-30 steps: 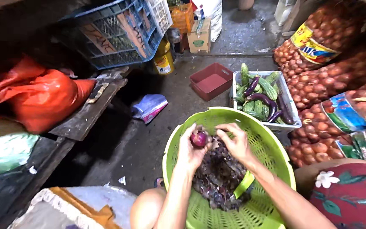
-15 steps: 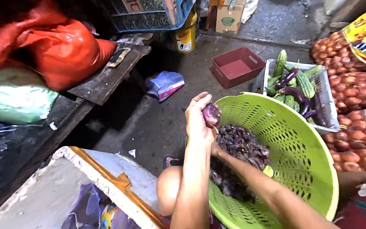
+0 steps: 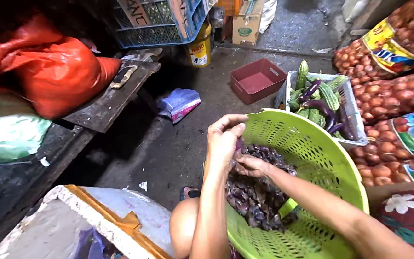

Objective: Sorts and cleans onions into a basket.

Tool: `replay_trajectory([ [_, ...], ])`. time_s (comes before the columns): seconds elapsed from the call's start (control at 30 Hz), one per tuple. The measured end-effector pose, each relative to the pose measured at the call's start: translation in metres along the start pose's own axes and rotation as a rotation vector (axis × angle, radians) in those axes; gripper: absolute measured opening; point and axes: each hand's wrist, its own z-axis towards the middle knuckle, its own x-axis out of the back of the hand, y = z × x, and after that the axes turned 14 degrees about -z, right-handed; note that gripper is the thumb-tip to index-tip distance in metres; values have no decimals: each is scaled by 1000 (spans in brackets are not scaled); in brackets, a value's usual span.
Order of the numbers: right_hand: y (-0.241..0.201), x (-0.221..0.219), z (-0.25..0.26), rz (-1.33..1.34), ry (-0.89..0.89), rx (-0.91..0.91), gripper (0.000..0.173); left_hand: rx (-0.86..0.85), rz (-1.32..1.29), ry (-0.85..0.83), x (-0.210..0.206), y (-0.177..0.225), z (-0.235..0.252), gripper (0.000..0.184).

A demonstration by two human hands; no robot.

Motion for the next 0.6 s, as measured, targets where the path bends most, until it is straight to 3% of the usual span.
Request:
replay_trajectory([
  [0.1,-38,17,-40,89,-172,217,17,4,617,-18,-1,-5,8,16],
  [0.2,-71,12,-75,179,-140,339,16,90,791,-98,-3,-11,11,27],
  [0.27,-89,3,-92,211,-74,383,16,74,755,-218,-1,-17,13,35],
  [0.33,-101,-5,-108,179,25,439,20,10,607,-251,-1,-23,14,31],
  [0.47,-112,-17,-133,81,169,526,47,67,28,-93,-11,-19,11,19],
  [0.53,-109,-12,-135,-223,216,669,38,89,-51,-60,-12,-18,10,18],
  [0.6,-106,-6,-137,-679,353,771,32,50,31,-87,-11,-20,9,15],
])
